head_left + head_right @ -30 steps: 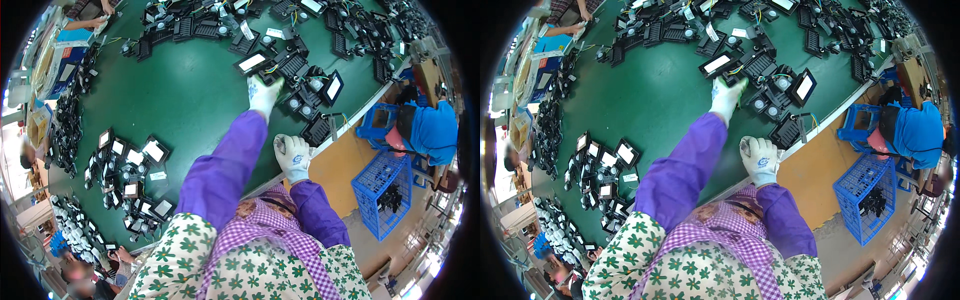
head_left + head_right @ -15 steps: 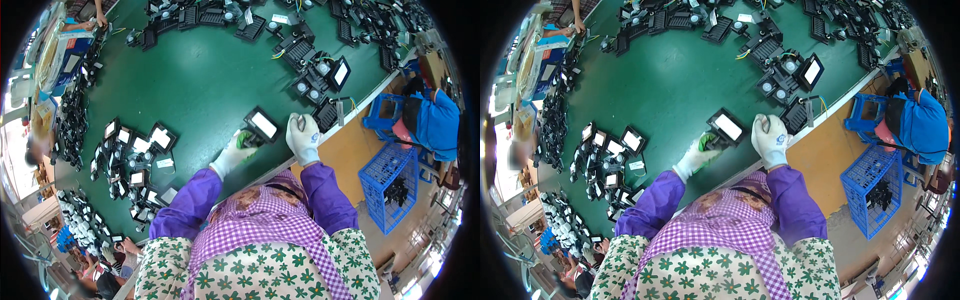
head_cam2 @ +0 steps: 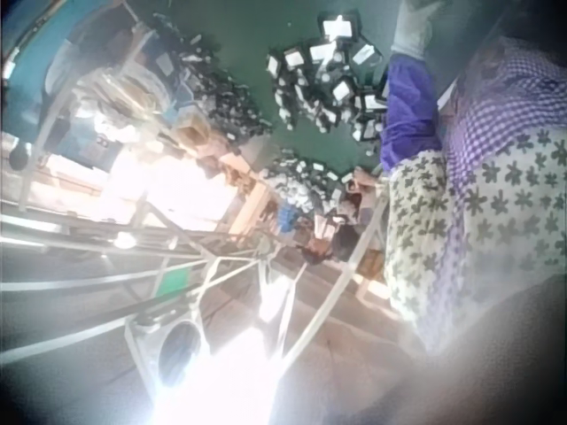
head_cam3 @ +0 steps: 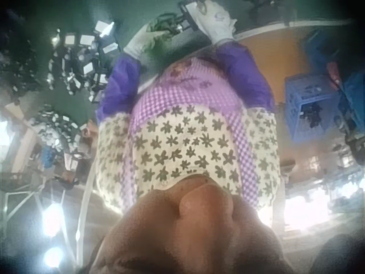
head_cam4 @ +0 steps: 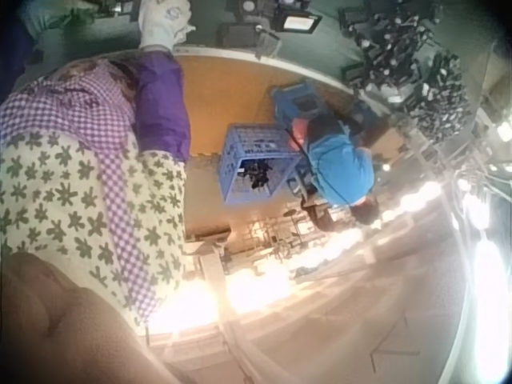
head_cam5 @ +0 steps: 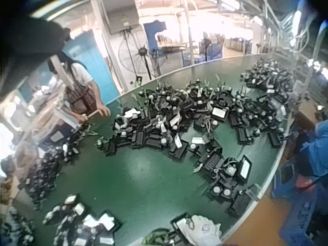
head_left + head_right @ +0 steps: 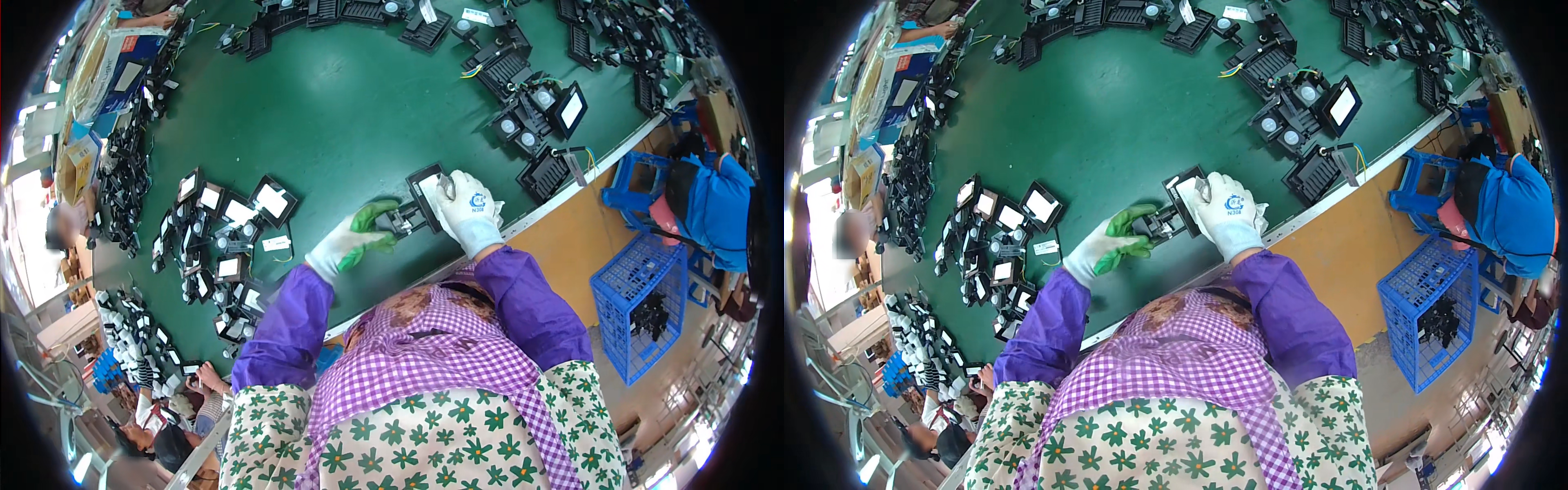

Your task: The worker is assembling small LED light units, attaching covers and components on a factory line.

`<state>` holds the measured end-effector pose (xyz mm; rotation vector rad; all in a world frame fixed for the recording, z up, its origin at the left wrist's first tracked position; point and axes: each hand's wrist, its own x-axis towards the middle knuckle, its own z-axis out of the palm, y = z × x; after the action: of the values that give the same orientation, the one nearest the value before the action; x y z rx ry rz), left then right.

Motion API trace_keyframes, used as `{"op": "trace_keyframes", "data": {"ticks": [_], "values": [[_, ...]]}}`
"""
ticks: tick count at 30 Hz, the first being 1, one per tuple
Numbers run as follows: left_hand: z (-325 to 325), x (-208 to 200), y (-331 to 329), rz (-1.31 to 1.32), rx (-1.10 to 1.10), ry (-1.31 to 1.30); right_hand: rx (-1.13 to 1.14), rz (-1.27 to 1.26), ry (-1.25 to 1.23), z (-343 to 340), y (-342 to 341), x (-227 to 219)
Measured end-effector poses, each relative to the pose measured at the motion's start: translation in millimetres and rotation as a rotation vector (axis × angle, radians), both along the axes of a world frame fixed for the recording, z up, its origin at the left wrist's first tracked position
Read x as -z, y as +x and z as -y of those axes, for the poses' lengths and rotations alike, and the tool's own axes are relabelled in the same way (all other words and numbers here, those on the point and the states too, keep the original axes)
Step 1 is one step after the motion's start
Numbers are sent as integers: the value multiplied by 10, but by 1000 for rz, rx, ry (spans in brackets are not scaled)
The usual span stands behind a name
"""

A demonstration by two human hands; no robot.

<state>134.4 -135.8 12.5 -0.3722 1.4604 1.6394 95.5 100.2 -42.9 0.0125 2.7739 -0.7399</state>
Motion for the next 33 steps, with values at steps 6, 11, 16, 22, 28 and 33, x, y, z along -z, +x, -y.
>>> {"op": "trace_keyframes", "data": {"ticks": [6, 11, 16, 22, 28, 33], "values": [[4, 159, 284, -66, -362, 225, -23, -6, 2, 34, -21, -81], [-338, 180, 60, -297, -139, -712, -107, -122, 110, 100, 45, -83], [-403, 92, -305, -268, 312, -939, -135, -110, 167, 94, 51, 6], [-254, 407, -156, -269, 38, -68, -98, -174, 83, 46, 103, -15], [-239, 629, -56, -267, 40, 71, -216, -118, 100, -4, 295, -172], [-334, 639, -201, -358, -9, 91, -139, -205, 78, 223, -385, -93]]}}
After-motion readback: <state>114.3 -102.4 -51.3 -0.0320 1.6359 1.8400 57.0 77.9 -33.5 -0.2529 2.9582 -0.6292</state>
